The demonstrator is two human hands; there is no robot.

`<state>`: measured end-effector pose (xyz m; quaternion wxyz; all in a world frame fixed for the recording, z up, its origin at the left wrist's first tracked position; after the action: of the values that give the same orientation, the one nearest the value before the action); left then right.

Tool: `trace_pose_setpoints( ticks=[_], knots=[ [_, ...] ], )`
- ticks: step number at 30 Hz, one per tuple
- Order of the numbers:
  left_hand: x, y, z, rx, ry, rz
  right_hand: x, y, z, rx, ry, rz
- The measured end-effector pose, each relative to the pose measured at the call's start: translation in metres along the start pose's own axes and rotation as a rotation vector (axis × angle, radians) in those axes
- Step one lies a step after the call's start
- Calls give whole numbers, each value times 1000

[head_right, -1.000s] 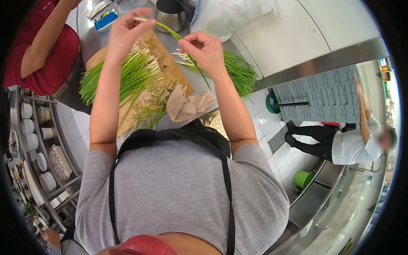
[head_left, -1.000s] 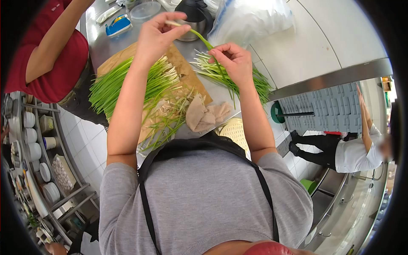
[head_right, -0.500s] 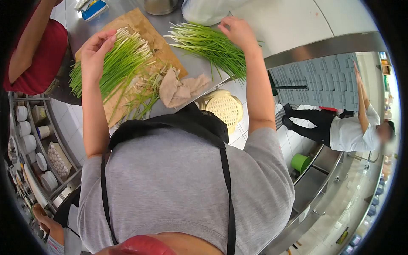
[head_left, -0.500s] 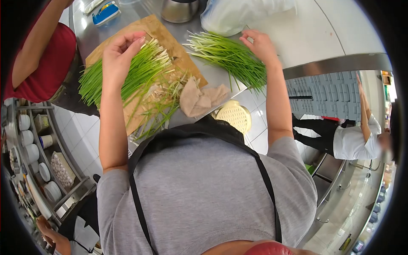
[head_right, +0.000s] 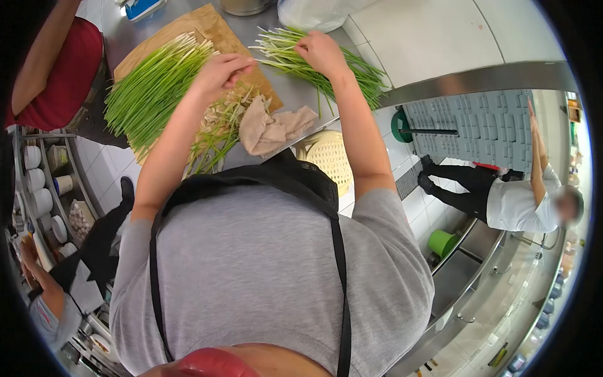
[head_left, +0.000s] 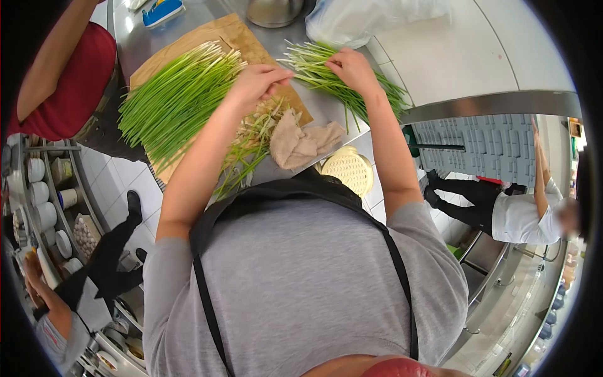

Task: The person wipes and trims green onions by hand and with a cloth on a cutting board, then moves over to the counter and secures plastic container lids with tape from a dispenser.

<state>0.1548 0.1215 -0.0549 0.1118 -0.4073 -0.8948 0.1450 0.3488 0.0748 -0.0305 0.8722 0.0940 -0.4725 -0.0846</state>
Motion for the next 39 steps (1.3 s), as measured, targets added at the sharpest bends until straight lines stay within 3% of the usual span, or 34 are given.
trace_pose_setpoints(
  ticks=[3,6,12,18,25,31,39],
  knots=[
    [-37,58,24,187,-86,39,-2,1,0,-27,-62,56],
    [-55,81,25,276,44,4,-3,-4,2,-49,-54,84],
    [-52,89,34,204,115,-85,-4,-24,2,-38,33,22],
    [-49,92,44,240,-100,-161,-2,-27,1,-26,103,-31],
    [-52,84,36,95,-45,-157,14,-29,15,-23,221,-190],
    [-48,72,10,-110,161,-236,11,-23,19,56,192,-179],
    [-45,71,9,-257,276,-301,18,-20,13,-40,355,-262]
  ],
)
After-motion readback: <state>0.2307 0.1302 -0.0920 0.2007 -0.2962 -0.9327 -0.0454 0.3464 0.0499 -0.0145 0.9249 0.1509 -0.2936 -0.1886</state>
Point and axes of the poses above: each hand's wrist, its own y-axis towards the middle knuckle, its own x-axis out of the back of the hand, z = x × y, the point moved 7 cm from there along y, towards the middle knuckle, and after that the axes turned 15 degrees about y, right-handed, at the moved point
